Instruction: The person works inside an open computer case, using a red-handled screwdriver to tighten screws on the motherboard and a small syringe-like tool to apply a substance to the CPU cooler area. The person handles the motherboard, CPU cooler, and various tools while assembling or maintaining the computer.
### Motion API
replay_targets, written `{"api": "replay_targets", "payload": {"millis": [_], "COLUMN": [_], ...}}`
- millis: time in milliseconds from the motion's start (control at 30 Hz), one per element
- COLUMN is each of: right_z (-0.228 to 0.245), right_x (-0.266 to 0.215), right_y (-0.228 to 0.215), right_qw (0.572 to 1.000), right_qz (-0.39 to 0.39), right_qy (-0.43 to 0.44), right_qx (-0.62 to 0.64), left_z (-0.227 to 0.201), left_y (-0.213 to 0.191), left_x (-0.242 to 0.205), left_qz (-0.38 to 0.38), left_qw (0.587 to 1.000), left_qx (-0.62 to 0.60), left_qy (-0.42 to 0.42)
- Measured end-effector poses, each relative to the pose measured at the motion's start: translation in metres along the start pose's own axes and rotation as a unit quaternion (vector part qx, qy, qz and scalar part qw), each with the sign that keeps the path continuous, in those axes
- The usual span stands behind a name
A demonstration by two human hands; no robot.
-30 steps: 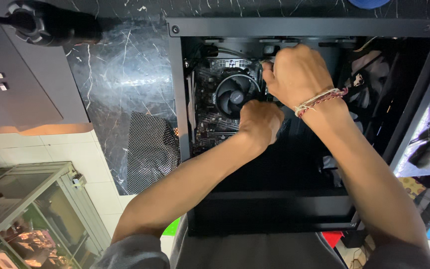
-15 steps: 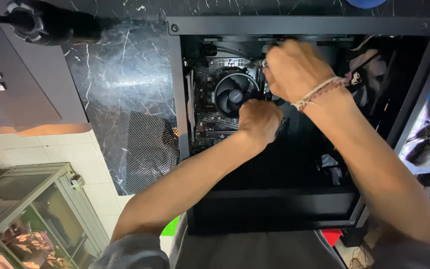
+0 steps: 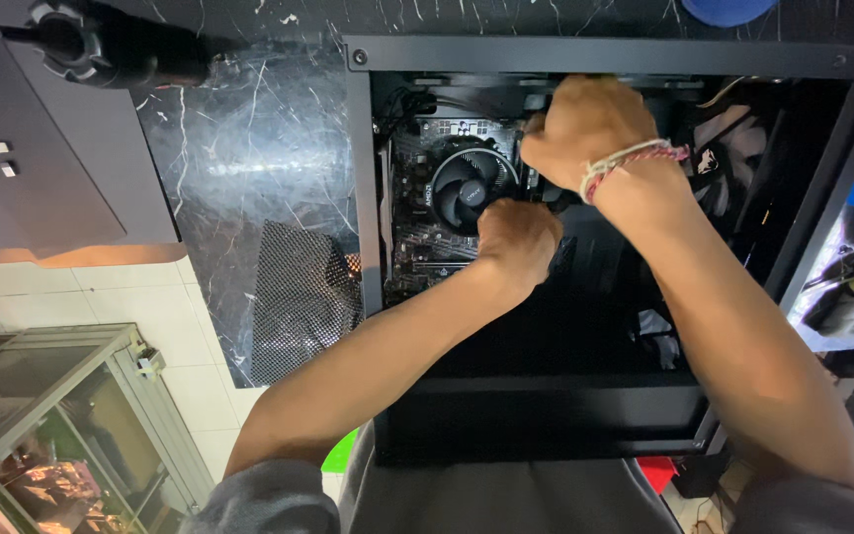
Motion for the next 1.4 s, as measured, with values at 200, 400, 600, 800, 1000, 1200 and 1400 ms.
{"api": "replay_targets", "payload": {"millis": [200,400,600,800,1000,1200,1400], "right_z": [0.01,-0.007,0.008,0.005,0.018,0.024,0.013], "right_x": [0.0,0.031,0.035,0.023,0.027,0.022,0.027], "right_y": [-0.007,0.029,0.027,0.018,0.019,0.021,0.026], "right_qw": [0.995,0.992,0.975,0.971,0.929,0.911,0.958], "right_qz": [0.078,-0.129,-0.146,-0.097,-0.046,-0.069,-0.096], "right_qy": [0.057,-0.011,-0.067,-0.105,-0.156,-0.13,-0.019], "right_qx": [0.03,-0.01,-0.151,-0.193,-0.331,-0.385,-0.271], "left_z": [-0.001,-0.001,-0.002,-0.004,-0.004,-0.003,-0.005], "left_y": [0.006,0.001,-0.001,0.002,0.008,0.007,0.006], "left_x": [0.001,-0.002,-0.006,0.006,0.018,0.014,0.014], "left_qz": [-0.019,-0.006,0.005,-0.019,-0.035,-0.029,-0.034], "left_qw": [0.999,1.0,1.0,1.0,0.999,0.999,0.999], "left_qx": [0.027,0.017,0.0,0.0,-0.008,-0.012,-0.024], "left_qy": [0.001,0.009,0.0,0.0,-0.002,0.001,0.004]}}
Point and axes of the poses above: each hand's wrist, its own x-axis towards the middle knuckle, its own y-axis out of the palm, z = x × y, the point moved 3 cm from there along x, towards the middle knuckle, and after that the axes turned 14 degrees about z, right-handed, at the moved point
